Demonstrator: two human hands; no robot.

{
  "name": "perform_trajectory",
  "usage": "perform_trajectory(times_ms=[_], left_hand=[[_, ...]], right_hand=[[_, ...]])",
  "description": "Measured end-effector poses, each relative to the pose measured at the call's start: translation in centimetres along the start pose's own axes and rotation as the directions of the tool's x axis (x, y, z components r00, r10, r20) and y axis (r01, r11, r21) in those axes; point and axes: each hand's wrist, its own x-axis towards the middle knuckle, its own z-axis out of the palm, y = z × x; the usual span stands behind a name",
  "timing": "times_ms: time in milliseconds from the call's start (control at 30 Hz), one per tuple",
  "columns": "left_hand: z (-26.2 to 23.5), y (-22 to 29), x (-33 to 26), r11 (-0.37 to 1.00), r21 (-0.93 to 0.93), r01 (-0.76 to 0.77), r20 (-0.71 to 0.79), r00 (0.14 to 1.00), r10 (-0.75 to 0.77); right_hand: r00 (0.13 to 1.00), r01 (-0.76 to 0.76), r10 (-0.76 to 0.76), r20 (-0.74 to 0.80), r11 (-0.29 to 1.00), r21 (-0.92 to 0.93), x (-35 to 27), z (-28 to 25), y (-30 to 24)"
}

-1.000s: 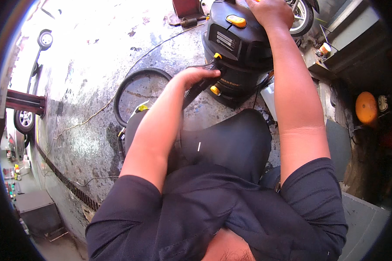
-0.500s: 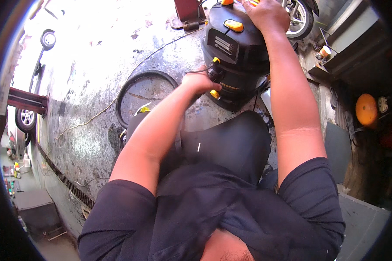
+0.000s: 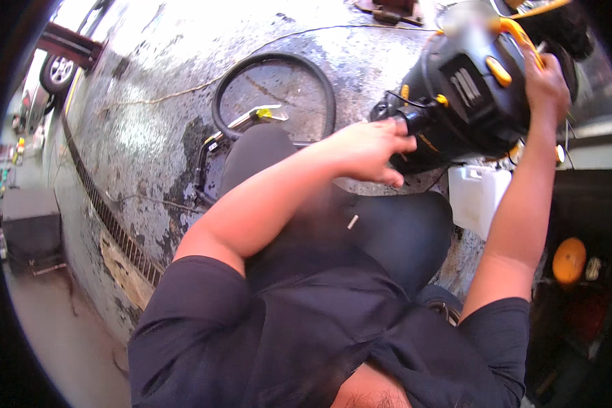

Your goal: The person washes their hands at a tap, then assembles a wet/dry vacuum cleaner by attaching the dust container, motor unit, and power cord. They then connect the vacuum hose and wrap it around the unit's hooks.

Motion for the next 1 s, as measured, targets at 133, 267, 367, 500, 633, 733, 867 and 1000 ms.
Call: perform_trajectory(times_ms=[133,267,367,500,633,733,867,1000], left_hand=[[-4.1,-7.2,-9.7,0.787,-0.606,0.115,-0.437,0.779,-0.450],[1.2,-24.2,-20.7,0.508,-0.601,0.617,-0.510,0.193,-0.838],[8.4,-29.4,-28.3,0.375,-0.782,0.499,-0.419,0.025,-0.908],[9.8,-28.2,-24.6,0.349,-0.856,0.382,-0.350,0.069,-0.934],[4.9,-26.7,-17.2,0.581,-0.786,0.213,-0.459,0.430,-0.778],[-1.0,-21.6,-10.0,0.805,-0.495,0.327,-0.488,0.662,-0.569],[-4.3,-14.2,-3.6,0.935,-0.317,0.162,-0.595,0.733,-0.329],[-6.6,-5.8,2.6,0.970,-0.217,-0.107,-0.720,0.688,-0.085]], right_hand=[[0.997,-0.050,0.045,-0.070,0.996,-0.080,0.6,0.5,2.1],[0.997,-0.069,0.065,-0.039,0.992,-0.107,1.6,0.8,3.4],[0.997,-0.062,0.058,-0.052,0.996,-0.068,1.0,1.3,2.2],[0.986,-0.048,0.044,-0.161,0.999,-0.021,-0.1,0.6,1.4],[0.986,-0.106,0.097,-0.136,0.993,-0.057,-0.9,-0.2,-2.2],[0.980,-0.076,0.079,-0.184,0.997,0.025,-1.7,-0.5,-3.8],[0.972,-0.170,0.196,-0.128,0.968,0.187,-3.8,-3.7,-8.8],[0.862,-0.046,0.174,-0.475,0.962,0.270,-2.7,2.8,-9.7]])
